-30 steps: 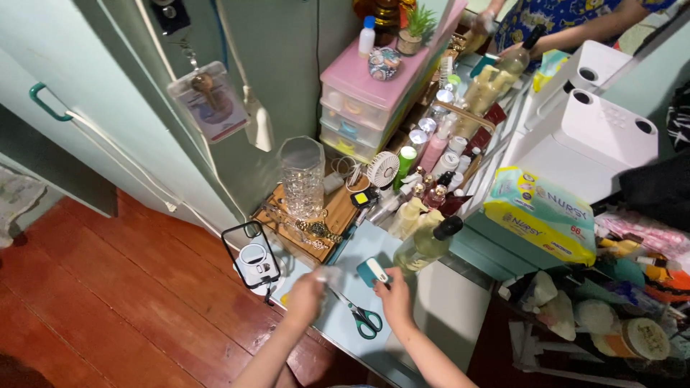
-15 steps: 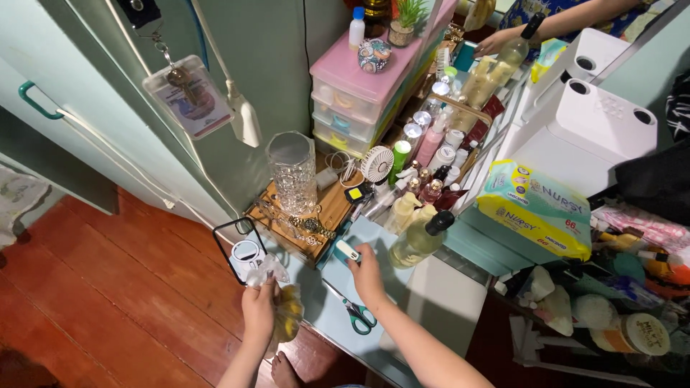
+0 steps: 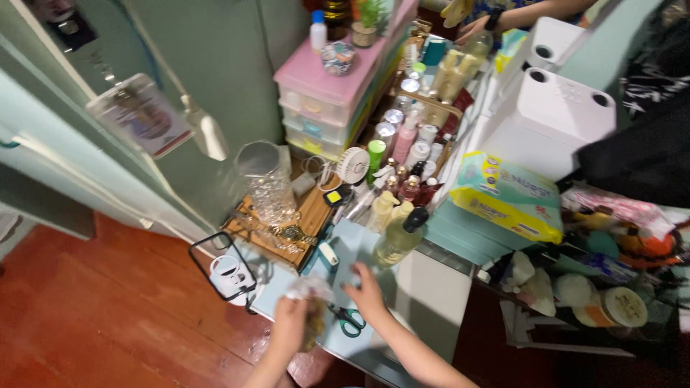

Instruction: Organizing and checking various cosmetic and personal care items on a dresser.

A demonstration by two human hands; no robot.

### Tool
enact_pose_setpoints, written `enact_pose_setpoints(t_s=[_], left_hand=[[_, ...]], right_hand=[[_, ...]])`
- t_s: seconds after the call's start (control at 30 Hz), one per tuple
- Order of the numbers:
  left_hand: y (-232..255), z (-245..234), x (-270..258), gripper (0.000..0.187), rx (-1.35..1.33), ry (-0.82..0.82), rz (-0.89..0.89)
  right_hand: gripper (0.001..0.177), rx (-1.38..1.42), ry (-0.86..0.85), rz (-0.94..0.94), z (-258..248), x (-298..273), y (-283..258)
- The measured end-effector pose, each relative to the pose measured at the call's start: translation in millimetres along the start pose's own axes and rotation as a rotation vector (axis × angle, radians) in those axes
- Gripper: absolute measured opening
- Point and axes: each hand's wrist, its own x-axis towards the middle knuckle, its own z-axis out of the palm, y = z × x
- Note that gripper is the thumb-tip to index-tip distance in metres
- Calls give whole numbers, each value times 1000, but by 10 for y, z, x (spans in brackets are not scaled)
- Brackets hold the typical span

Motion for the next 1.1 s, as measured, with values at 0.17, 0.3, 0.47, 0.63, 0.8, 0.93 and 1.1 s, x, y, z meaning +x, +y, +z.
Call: enact_pose_setpoints(t_s=[0.17,0.3,0.47,0.63,0.8,0.93,1.1], left_hand=[[293,930,-160,25,-89,-531,24],[732,1615,-397,27,180,-867,185],[495,2459,-522,34,169,-969,237],[-390,2921,-193,46,-293,-617,-158],[-1312,2969,291,63,15,-185,-386],[-773,2757,102,58,-168,-435,-482],[-537,2576,0,78,-198,-537,-621]], right_hand=[[66,948,-693,1012,-893,-671,280],[75,1463,-901,982,-1345,-1101,762],[54,1392,-348,945,-1626,-1417,1449],[44,1537,59,1012,-1973,-1267,1788],[40,1301,125,902,-2218,-891,1313],[44,1139,91,879,-2293,-728,892],[47,1063,-4,937,-2353,-694,843]])
